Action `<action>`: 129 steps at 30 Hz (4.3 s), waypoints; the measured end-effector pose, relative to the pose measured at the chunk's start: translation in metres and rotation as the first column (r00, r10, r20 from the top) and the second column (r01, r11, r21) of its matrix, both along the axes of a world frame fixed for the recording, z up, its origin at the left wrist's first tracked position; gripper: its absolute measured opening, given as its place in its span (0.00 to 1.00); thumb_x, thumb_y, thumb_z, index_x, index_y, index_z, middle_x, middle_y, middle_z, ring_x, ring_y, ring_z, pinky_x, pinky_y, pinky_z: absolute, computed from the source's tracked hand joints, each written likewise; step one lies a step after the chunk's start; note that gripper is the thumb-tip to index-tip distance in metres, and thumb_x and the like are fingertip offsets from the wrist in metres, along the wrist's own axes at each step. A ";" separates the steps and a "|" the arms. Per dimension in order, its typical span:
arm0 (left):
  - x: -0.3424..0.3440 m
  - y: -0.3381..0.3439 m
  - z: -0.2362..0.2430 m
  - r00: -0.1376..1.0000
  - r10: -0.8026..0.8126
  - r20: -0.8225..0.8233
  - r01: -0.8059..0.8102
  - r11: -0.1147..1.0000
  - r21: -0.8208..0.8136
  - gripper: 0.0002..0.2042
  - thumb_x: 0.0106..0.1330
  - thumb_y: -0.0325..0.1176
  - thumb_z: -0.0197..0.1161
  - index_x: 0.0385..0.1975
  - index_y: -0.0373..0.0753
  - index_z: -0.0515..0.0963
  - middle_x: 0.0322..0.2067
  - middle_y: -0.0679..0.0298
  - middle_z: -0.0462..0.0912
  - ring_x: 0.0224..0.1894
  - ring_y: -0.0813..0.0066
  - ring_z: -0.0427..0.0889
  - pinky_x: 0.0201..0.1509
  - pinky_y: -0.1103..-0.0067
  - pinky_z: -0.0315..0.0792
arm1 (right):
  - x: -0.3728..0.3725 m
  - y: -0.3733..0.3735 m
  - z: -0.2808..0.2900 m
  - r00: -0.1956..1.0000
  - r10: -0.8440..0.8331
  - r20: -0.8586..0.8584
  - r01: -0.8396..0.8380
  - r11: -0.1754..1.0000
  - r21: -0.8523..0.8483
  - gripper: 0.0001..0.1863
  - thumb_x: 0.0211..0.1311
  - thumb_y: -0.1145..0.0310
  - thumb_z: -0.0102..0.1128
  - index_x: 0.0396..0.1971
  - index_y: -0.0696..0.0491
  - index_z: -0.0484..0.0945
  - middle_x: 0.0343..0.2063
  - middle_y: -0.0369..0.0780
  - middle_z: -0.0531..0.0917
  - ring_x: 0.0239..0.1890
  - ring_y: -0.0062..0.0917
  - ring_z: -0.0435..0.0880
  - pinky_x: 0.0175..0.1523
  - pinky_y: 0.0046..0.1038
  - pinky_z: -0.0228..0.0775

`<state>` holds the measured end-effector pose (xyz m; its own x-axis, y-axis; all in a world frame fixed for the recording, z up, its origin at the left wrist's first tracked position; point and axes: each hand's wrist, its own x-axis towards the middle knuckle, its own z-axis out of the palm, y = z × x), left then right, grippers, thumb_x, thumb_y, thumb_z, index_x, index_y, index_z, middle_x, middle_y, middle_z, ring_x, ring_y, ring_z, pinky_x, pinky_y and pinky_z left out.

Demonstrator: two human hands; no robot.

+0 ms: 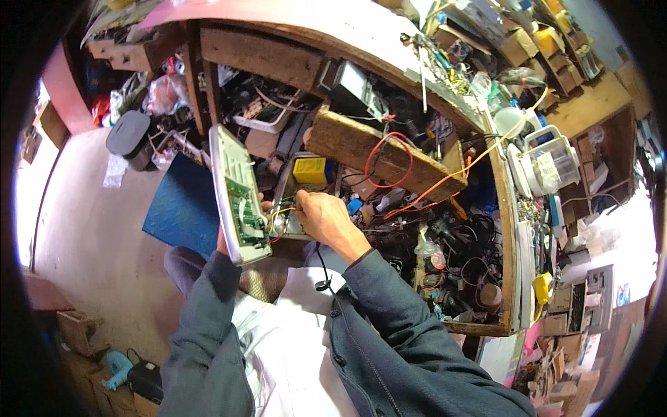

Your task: The person sits on the floor and uses a soldering iron to work on wires inside a small electronic device. They then use a multimeter to test connections on the circuit board and a screwdriver to adjust components.

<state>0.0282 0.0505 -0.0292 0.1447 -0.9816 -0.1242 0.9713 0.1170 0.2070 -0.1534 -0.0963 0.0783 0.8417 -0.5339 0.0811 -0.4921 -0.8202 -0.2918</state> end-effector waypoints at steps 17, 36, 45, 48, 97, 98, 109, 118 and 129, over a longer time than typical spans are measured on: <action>0.003 0.002 -0.016 1.000 -0.015 -0.026 0.013 0.997 -0.073 0.32 0.79 0.54 0.53 0.70 0.32 0.67 0.59 0.43 0.81 0.51 0.49 0.88 0.52 0.60 0.88 | -0.050 -0.043 0.094 0.654 -0.297 0.696 0.325 0.941 0.095 0.09 0.67 0.69 0.70 0.30 0.57 0.83 0.20 0.39 0.82 0.22 0.22 0.81 0.30 0.27 0.73; 0.004 -0.007 -0.010 0.994 -0.004 0.109 -0.001 0.999 0.049 0.31 0.79 0.55 0.51 0.69 0.34 0.69 0.57 0.45 0.82 0.48 0.55 0.89 0.52 0.61 0.87 | -0.135 -0.241 0.117 0.935 -0.350 -0.055 0.351 0.894 0.280 0.17 0.62 0.76 0.69 0.52 0.54 0.88 0.40 0.41 0.91 0.39 0.24 0.87 0.47 0.28 0.79; -0.002 0.006 0.018 0.996 0.043 0.076 -0.055 0.984 0.169 0.24 0.79 0.51 0.51 0.59 0.36 0.75 0.47 0.51 0.86 0.40 0.58 0.89 0.45 0.63 0.87 | -0.110 -0.260 0.110 0.939 -0.169 -0.299 0.273 0.896 0.350 0.18 0.68 0.59 0.71 0.51 0.53 0.89 0.36 0.37 0.91 0.37 0.22 0.84 0.46 0.30 0.77; -0.005 0.000 0.014 0.996 0.035 0.077 -0.047 0.986 0.158 0.24 0.79 0.50 0.51 0.59 0.35 0.75 0.48 0.50 0.86 0.41 0.59 0.90 0.45 0.62 0.87 | -0.122 -0.260 0.102 0.991 -0.127 -0.047 0.136 0.909 0.395 0.17 0.68 0.57 0.71 0.46 0.55 0.90 0.36 0.40 0.91 0.37 0.25 0.85 0.46 0.31 0.77; 0.016 -0.005 -0.025 0.996 -0.076 0.054 0.082 0.988 -0.132 0.34 0.79 0.55 0.52 0.75 0.35 0.62 0.65 0.44 0.75 0.54 0.48 0.85 0.57 0.57 0.85 | -0.088 -0.135 0.098 0.847 -0.246 0.471 0.387 0.894 -0.228 0.06 0.65 0.69 0.69 0.38 0.53 0.88 0.31 0.43 0.87 0.34 0.34 0.85 0.43 0.34 0.77; 0.014 -0.006 -0.023 0.994 -0.110 -0.001 0.108 0.977 -0.184 0.35 0.79 0.55 0.52 0.75 0.35 0.62 0.65 0.44 0.75 0.54 0.48 0.85 0.58 0.57 0.84 | -0.090 -0.135 0.097 0.852 -0.233 0.469 0.379 0.892 -0.246 0.06 0.65 0.69 0.69 0.38 0.53 0.88 0.31 0.43 0.87 0.34 0.34 0.85 0.43 0.34 0.76; 0.017 -0.004 -0.008 0.937 -0.307 -0.166 0.209 0.874 -0.439 0.40 0.78 0.58 0.53 0.78 0.34 0.53 0.72 0.38 0.64 0.62 0.44 0.80 0.65 0.51 0.80 | -0.087 -0.134 0.083 0.749 -0.268 0.605 0.438 0.886 -0.150 0.05 0.65 0.71 0.69 0.37 0.54 0.88 0.29 0.38 0.84 0.30 0.22 0.81 0.38 0.26 0.73; 0.019 -0.009 0.007 0.981 -0.157 -0.112 0.133 0.971 -0.198 0.40 0.77 0.61 0.49 0.75 0.31 0.60 0.68 0.35 0.68 0.56 0.46 0.82 0.59 0.47 0.82 | -0.081 -0.130 0.070 0.718 -0.261 0.645 0.500 0.838 -0.218 0.04 0.66 0.70 0.67 0.36 0.54 0.87 0.33 0.40 0.85 0.39 0.31 0.85 0.47 0.33 0.75; 0.015 -0.008 0.014 0.978 -0.164 -0.127 0.128 0.959 -0.252 0.44 0.74 0.67 0.48 0.73 0.29 0.63 0.70 0.34 0.65 0.59 0.42 0.80 0.61 0.44 0.79 | -0.087 -0.125 0.076 0.666 -0.319 0.675 0.488 0.870 -0.071 0.04 0.66 0.71 0.68 0.38 0.54 0.87 0.37 0.38 0.87 0.37 0.26 0.84 0.44 0.29 0.76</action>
